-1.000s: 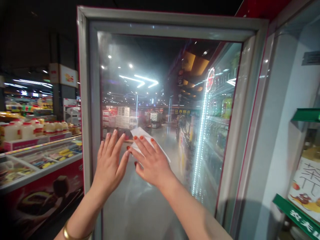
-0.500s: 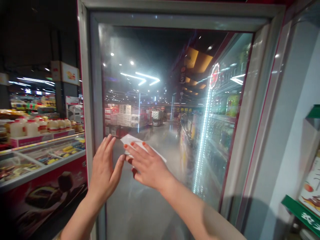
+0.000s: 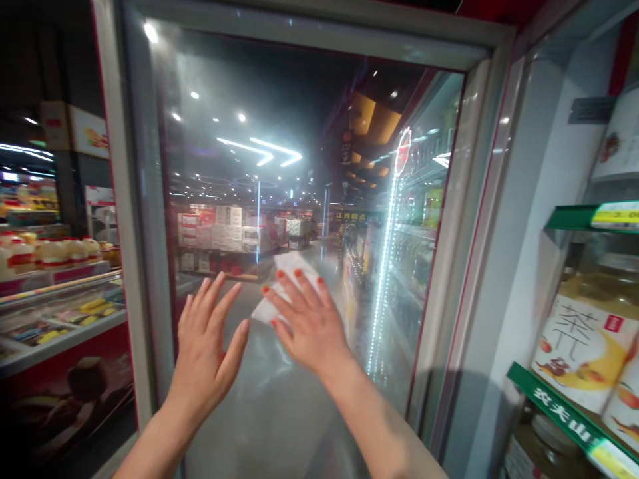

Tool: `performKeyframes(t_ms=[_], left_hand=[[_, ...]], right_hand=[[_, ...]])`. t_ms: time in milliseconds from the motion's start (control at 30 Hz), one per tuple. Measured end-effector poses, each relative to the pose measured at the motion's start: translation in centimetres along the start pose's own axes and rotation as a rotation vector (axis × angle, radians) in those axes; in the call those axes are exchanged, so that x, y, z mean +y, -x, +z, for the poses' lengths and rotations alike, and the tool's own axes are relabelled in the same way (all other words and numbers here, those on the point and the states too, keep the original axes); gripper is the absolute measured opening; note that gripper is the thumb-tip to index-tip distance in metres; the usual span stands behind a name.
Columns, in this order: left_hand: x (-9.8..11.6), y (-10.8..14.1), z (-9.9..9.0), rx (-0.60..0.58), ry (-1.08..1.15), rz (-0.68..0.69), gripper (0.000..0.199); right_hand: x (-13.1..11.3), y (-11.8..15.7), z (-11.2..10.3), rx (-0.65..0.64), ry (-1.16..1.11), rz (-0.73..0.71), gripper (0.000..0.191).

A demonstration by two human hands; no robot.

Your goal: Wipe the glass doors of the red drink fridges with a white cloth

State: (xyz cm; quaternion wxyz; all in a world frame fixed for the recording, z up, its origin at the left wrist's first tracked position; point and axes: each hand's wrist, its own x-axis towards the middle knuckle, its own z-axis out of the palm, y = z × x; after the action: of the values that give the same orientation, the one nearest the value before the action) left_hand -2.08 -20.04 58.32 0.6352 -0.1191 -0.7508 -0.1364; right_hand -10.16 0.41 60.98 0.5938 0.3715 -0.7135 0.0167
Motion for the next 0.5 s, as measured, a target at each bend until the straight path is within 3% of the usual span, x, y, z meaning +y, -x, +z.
performKeyframes(t_ms=[67,133,200,267,367,433,500], left_hand=[[1.1,-0.9,0.6,-0.02,-0.047,0.033,0.06],[2.4,-2.3,1.1,-0.028,-0.082,0.049,0.057],[3.7,-3.7,1.6,-0.032,-0.094,0.059,0.055],[4.6,-4.3,2.0,-0.018,-0.069,0.069,0.055],[4.8,-3.5,2.0,-0.027,-0.04,0.09,0.053],[4.4,-2.8,2.1,-0.053,-0.062,0.13,0.053],[4.2,-2.6,2.4,-0.066,-0.088,0.167,0.053]], right_hand=[[3.6,1.1,-1.8,0.019,0.066,0.216,0.074],[5.7,-0.2,-3.1,0.06,0.107,0.356,0.076],[5.4,-2.0,-3.1,0.074,0.105,0.348,0.076],[3.6,-2.1,-2.4,0.037,0.07,0.206,0.076],[2.2,1.8,-1.4,-0.014,0.044,0.054,0.076],[3.8,5.0,-1.4,0.009,0.091,0.157,0.077],[6.6,6.4,-2.2,0.058,0.145,0.322,0.078]])
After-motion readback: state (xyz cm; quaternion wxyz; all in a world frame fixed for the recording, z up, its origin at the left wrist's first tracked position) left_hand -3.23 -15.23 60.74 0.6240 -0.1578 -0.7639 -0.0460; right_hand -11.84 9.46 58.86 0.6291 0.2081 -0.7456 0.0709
